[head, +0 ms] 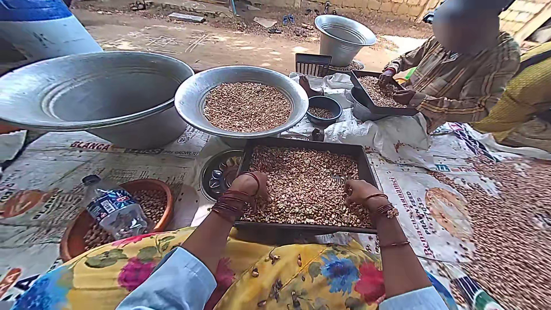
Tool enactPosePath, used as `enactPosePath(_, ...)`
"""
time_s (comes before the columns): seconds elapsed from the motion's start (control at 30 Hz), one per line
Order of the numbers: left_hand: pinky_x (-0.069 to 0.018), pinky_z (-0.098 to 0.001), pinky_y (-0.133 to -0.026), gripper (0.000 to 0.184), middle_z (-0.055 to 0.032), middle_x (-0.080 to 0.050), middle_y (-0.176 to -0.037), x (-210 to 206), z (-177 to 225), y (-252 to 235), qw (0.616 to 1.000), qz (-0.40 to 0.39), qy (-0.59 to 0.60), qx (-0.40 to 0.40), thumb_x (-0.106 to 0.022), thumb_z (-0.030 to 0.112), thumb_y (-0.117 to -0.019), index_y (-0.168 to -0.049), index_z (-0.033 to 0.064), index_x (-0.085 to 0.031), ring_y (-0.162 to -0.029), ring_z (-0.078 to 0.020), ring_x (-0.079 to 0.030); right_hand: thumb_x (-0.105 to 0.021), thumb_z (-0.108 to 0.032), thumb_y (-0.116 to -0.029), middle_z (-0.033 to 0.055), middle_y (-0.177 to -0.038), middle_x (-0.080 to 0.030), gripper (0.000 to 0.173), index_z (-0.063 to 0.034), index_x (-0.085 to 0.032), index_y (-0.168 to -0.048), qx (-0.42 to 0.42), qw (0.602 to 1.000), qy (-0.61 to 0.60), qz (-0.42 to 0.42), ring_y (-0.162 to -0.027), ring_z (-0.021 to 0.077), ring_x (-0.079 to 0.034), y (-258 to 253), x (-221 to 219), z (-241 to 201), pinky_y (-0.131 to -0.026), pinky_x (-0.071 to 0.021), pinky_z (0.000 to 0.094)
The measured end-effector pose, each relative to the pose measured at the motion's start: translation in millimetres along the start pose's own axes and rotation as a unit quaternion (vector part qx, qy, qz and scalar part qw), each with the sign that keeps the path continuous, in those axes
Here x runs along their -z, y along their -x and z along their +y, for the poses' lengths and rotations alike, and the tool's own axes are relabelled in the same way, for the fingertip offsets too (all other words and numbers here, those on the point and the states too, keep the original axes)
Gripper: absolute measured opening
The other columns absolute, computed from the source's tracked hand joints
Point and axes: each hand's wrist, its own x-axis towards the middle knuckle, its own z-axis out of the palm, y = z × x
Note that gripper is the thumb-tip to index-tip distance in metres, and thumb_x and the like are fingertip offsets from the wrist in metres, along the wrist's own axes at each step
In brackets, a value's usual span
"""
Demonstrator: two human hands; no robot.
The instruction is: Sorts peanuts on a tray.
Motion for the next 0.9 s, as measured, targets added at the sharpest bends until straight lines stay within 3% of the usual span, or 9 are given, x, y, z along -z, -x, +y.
enactPosePath(0.13, -0.0461, -0.0668, -0.096, 0.057, -0.0335, -0.060, -0.125, -13.8, 43.9, 1.6, 0.995, 0.015, 0.021, -0.097, -0.071, 0.018, -0.0933, -0.137, -0.0113, -0.048, -0.118, -0.0487, -0.060, -0.075, -0.009, -0.0897, 0.0317, -0.141, -0.055, 0.079, -0.0016, -0.034, -0.157, 0.113, 0.992, 0.000, -0.053, -0.131, 0.0490, -0.054, -0.8, -10.2, -31.5, -0.106, -0.0407, 0.0679)
enactPosePath(0.2, -0.0430, -0.0646, -0.104, 0.070, -0.0327, -0.056, -0.135, -23.3, 57.9, 2.8, 0.981, 0.052, 0.127, -0.136, -0.071, 0.012, -0.0913, -0.150, -0.0067, -0.036, -0.127, -0.0469, -0.056, -0.074, -0.006, -0.0879, 0.0332, -0.138, -0.055, 0.084, 0.0013, -0.028, -0.157, 0.142, 0.988, -0.031, -0.049, -0.128, 0.0487, -0.055, 1.7, -14.7, -46.3, -0.104, -0.0424, 0.0664)
enactPosePath(0.33, -0.0348, -0.0469, -0.119, 0.079, -0.0280, -0.036, -0.158, -32.1, 75.5, 10.0, 0.874, 0.083, 0.384, -0.285, -0.059, -0.006, -0.0925, -0.160, -0.0025, -0.018, -0.146, -0.0333, -0.041, -0.075, 0.003, -0.0826, 0.0236, -0.130, -0.060, 0.065, 0.0071, -0.047, -0.141, 0.208, 0.940, -0.271, 0.018, -0.118, 0.0262, -0.061, 4.4, -19.8, -41.8, -0.102, -0.0488, 0.0429)
enactPosePath(0.4, -0.0462, -0.0411, -0.109, 0.072, -0.0225, -0.041, -0.155, -23.5, 77.0, 16.5, 0.825, 0.103, 0.433, -0.347, -0.056, -0.006, -0.0942, -0.159, 0.0039, -0.025, -0.134, -0.0255, -0.053, -0.070, 0.005, -0.0832, 0.0159, -0.122, -0.060, 0.058, 0.0055, -0.048, -0.136, 0.206, 0.906, -0.360, 0.077, -0.105, 0.0139, -0.063, 10.8, -13.6, -39.8, -0.089, -0.0539, 0.0310)
enactPosePath(0.47, -0.0515, -0.0418, -0.100, 0.062, -0.0188, -0.045, -0.153, -9.0, 68.6, 20.8, 0.808, 0.153, 0.435, -0.368, -0.054, -0.003, -0.0979, -0.156, 0.0089, -0.036, -0.124, -0.0240, -0.060, -0.063, 0.004, -0.0880, 0.0211, -0.131, -0.060, 0.052, 0.0078, -0.050, -0.139, 0.230, 0.886, -0.374, 0.151, -0.117, 0.0188, -0.060, 15.2, -2.0, -34.1, -0.100, -0.0488, 0.0350)
enactPosePath(0.53, -0.0558, -0.0435, -0.094, 0.050, -0.0185, -0.052, -0.145, 5.9, 53.1, 14.9, 0.820, 0.256, 0.385, -0.337, -0.053, -0.003, -0.0994, -0.148, 0.0068, -0.047, -0.114, -0.0263, -0.065, -0.057, -0.001, -0.0955, 0.0147, -0.125, -0.066, 0.037, 0.0005, -0.060, -0.132, 0.264, 0.863, -0.368, 0.225, -0.106, 0.0135, -0.065, 19.8, 7.0, -26.8, -0.094, -0.0528, 0.0323)
enactPosePath(0.67, -0.0469, -0.0609, -0.104, 0.044, -0.0260, -0.053, -0.143, 23.7, 10.7, -16.3, 0.885, 0.380, 0.227, -0.146, -0.054, -0.002, -0.0998, -0.143, 0.0063, -0.056, -0.126, -0.0451, -0.057, -0.049, 0.001, -0.1007, 0.0032, -0.114, -0.072, 0.029, -0.0117, -0.070, -0.117, 0.254, 0.828, -0.399, 0.300, -0.082, 0.0095, -0.071, 36.0, 14.6, -17.6, -0.072, -0.0611, 0.0308)
enactPosePath(0.8, -0.0406, -0.0657, -0.108, 0.058, -0.0319, -0.045, -0.150, 20.4, -6.1, -41.5, 0.949, 0.274, 0.154, -0.036, -0.059, -0.001, -0.0959, -0.152, 0.0067, -0.047, -0.134, -0.0530, -0.048, -0.054, -0.003, -0.1005, 0.0027, -0.104, -0.075, 0.024, -0.0129, -0.073, -0.111, 0.234, 0.840, -0.339, 0.353, -0.083, 0.0120, -0.073, 35.4, 14.5, -12.5, -0.074, -0.0620, 0.0338)
enactPosePath(0.9, -0.0393, -0.0644, -0.109, 0.064, -0.0294, -0.040, -0.156, 18.6, 11.1, -25.0, 0.987, 0.124, 0.056, -0.084, -0.053, 0.003, -0.1008, -0.161, 0.0110, -0.032, -0.136, -0.0493, -0.049, -0.060, -0.015, -0.1017, 0.0045, -0.101, -0.076, 0.018, -0.0121, -0.075, -0.110, 0.219, 0.880, -0.259, 0.332, -0.084, 0.0161, -0.071, 27.5, 12.5, -15.3, -0.080, -0.0577, 0.0412)
